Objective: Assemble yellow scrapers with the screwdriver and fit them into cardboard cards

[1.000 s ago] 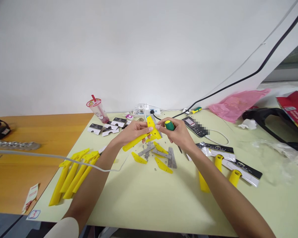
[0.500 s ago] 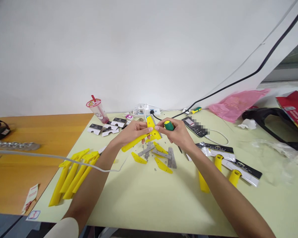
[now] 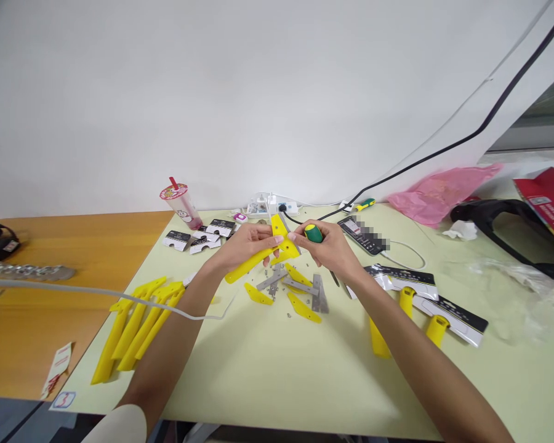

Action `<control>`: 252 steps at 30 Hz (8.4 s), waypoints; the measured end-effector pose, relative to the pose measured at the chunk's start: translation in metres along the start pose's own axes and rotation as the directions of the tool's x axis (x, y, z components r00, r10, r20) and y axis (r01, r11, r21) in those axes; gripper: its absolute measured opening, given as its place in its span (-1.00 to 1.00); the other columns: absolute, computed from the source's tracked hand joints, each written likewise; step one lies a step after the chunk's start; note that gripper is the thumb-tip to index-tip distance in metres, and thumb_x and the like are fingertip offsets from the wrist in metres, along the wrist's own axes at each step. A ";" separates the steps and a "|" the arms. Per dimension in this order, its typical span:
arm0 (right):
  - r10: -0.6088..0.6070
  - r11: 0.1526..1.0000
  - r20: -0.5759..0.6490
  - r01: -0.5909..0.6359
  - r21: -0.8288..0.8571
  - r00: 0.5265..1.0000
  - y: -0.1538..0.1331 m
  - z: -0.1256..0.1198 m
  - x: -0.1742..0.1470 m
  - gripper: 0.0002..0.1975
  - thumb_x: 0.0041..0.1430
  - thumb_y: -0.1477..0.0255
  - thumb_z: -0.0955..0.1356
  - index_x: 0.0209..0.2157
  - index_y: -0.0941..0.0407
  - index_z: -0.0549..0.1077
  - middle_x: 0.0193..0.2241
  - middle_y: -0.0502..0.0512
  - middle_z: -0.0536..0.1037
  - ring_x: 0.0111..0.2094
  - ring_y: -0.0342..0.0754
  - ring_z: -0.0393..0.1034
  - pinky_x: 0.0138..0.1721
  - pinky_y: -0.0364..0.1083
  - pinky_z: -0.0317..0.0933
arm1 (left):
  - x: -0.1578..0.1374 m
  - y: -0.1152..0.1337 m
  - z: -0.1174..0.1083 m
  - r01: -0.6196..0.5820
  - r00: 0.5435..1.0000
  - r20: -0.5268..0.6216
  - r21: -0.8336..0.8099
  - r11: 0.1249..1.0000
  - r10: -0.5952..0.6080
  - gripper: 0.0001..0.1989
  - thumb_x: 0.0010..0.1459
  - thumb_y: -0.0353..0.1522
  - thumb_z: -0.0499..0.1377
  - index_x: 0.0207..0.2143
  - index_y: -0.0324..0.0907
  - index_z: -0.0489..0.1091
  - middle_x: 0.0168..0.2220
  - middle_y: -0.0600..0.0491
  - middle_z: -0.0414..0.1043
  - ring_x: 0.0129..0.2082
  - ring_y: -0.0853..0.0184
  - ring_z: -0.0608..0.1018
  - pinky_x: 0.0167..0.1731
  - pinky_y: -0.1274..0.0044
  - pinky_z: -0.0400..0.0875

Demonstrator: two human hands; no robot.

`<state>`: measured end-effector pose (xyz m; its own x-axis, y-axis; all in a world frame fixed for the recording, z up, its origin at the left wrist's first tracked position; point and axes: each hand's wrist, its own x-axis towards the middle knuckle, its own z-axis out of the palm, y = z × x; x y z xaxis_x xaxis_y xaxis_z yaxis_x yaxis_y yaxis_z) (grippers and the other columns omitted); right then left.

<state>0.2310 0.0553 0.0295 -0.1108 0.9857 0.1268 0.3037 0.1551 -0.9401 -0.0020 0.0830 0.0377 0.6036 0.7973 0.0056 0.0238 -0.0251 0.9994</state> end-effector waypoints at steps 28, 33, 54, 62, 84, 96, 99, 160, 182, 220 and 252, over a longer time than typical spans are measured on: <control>-0.136 0.969 -0.001 0.133 -0.210 0.991 -0.005 -0.005 -0.003 -0.68 0.36 0.07 0.45 -0.21 0.05 0.57 -0.24 0.09 0.69 -0.42 -0.09 0.40 -0.41 -0.11 0.28 | -0.002 0.013 -0.007 -0.336 0.879 -0.397 -0.121 0.934 0.265 -0.63 0.19 -0.09 0.49 -0.18 -0.20 0.62 -0.23 -0.05 0.61 -0.34 0.35 0.60 -0.44 0.54 0.54; -0.009 0.862 0.523 0.271 -0.427 0.853 0.006 0.003 -0.004 -0.82 0.36 0.24 0.42 -0.19 0.04 0.61 -0.27 0.06 0.67 -0.31 -0.02 0.45 -0.23 -0.06 0.22 | -0.009 0.026 -0.001 -0.441 0.817 -0.472 -0.142 0.886 0.331 -0.65 0.20 -0.10 0.49 -0.18 -0.17 0.60 -0.18 -0.05 0.60 -0.17 0.26 0.67 -0.35 0.53 0.62; 0.413 0.649 0.726 0.382 -0.658 0.549 0.034 0.049 -0.024 -0.69 0.28 0.30 0.46 0.02 0.05 0.61 0.02 0.22 0.63 -0.01 0.22 0.54 -0.22 -0.02 0.18 | -0.007 0.023 -0.008 -0.418 0.823 -0.488 -0.173 0.892 0.291 -0.68 0.23 -0.13 0.47 -0.22 -0.17 0.57 -0.22 -0.04 0.59 -0.17 0.26 0.68 -0.33 0.53 0.64; 0.388 0.657 0.731 0.388 -0.646 0.561 0.029 0.048 -0.024 -0.78 0.28 0.32 0.41 -0.08 0.06 0.59 -0.05 0.19 0.62 -0.08 0.16 0.52 -0.27 -0.04 0.15 | -0.005 0.007 -0.010 -0.394 0.836 -0.486 -0.207 0.895 0.256 -0.66 0.19 -0.12 0.49 -0.25 -0.19 0.56 -0.21 -0.04 0.60 -0.23 0.30 0.66 -0.33 0.52 0.61; 0.241 0.686 0.634 0.333 -0.647 0.735 0.051 0.042 -0.004 -0.85 0.40 0.37 0.36 -0.09 0.04 0.58 -0.03 0.20 0.63 0.03 0.19 0.50 -0.03 0.00 0.28 | -0.073 -0.088 0.002 -0.143 0.768 -0.593 -0.528 0.837 -0.243 -0.62 0.05 -0.16 0.57 -0.25 -0.21 0.60 -0.22 0.01 0.54 -0.15 0.30 0.65 -0.40 0.63 0.61; 0.219 0.677 0.599 0.322 -0.662 0.770 0.074 0.045 -0.001 -0.86 0.41 0.33 0.40 -0.10 0.08 0.55 -0.08 0.25 0.67 -0.04 0.21 0.56 -0.11 0.01 0.29 | -0.068 -0.121 0.019 -0.040 0.829 -0.489 -0.535 0.844 -0.271 -0.55 0.04 -0.10 0.57 -0.19 -0.25 0.62 -0.12 -0.10 0.65 -0.09 0.17 0.71 -0.28 0.49 0.70; 0.160 0.713 0.549 0.289 -0.639 0.820 0.055 0.038 -0.001 -0.84 0.43 0.29 0.38 -0.12 0.07 0.54 -0.09 0.22 0.66 -0.09 0.15 0.55 -0.11 0.00 0.29 | -0.068 -0.123 0.024 -0.005 0.839 -0.468 -0.519 0.854 -0.279 -0.52 -0.01 -0.08 0.57 -0.21 -0.25 0.63 -0.13 -0.08 0.66 -0.12 0.15 0.71 -0.30 0.46 0.70; -0.053 0.858 0.400 0.247 -0.451 0.915 -0.024 0.028 0.029 -0.73 0.37 0.12 0.42 -0.22 0.03 0.59 -0.34 0.00 0.60 -0.39 -0.08 0.34 -0.30 -0.06 0.18 | -0.075 -0.125 0.022 -0.060 0.836 -0.461 -0.616 0.785 -0.298 -0.66 0.04 -0.16 0.56 -0.33 -0.21 0.61 -0.26 0.02 0.63 -0.18 0.19 0.71 -0.22 0.44 0.65; 0.119 0.745 0.478 0.240 -0.622 0.870 0.056 0.062 -0.025 -0.88 0.45 0.36 0.40 -0.08 0.02 0.61 -0.03 0.15 0.64 -0.03 0.11 0.54 -0.06 -0.02 0.25 | -0.070 -0.121 0.016 -0.116 0.769 -0.534 -0.658 0.744 -0.353 -0.66 -0.06 -0.22 0.60 -0.42 -0.21 0.56 -0.32 0.04 0.53 -0.19 0.23 0.71 -0.28 0.53 0.66; -0.503 0.592 0.142 0.459 -0.662 0.853 0.054 0.104 -0.037 -0.80 0.40 0.60 0.34 -0.04 0.04 0.46 -0.09 0.14 0.64 -0.22 -0.04 0.60 -0.55 -0.11 0.13 | -0.071 -0.120 0.014 -0.117 0.808 -0.467 -0.724 0.680 -0.359 -0.64 -0.09 -0.23 0.61 -0.47 -0.23 0.54 -0.36 0.03 0.54 -0.26 0.27 0.64 -0.26 0.50 0.58; -0.062 0.986 0.046 0.068 -0.151 0.997 0.037 0.106 -0.027 -0.96 0.26 0.39 0.48 -0.24 -0.01 0.59 -0.16 0.05 0.67 -0.06 0.05 0.55 0.06 0.08 0.37 | -0.074 -0.125 0.015 -0.105 0.859 -0.426 -0.690 0.716 -0.285 -0.71 0.04 -0.23 0.56 -0.46 -0.21 0.58 -0.40 0.04 0.54 -0.35 0.34 0.56 -0.24 0.49 0.42</control>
<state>0.1447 0.0273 -0.0426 -0.1725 0.9702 0.1703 0.4345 0.2301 -0.8708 -0.0377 0.0178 -0.0879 0.1717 0.9487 -0.2654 -0.5958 0.3145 0.7390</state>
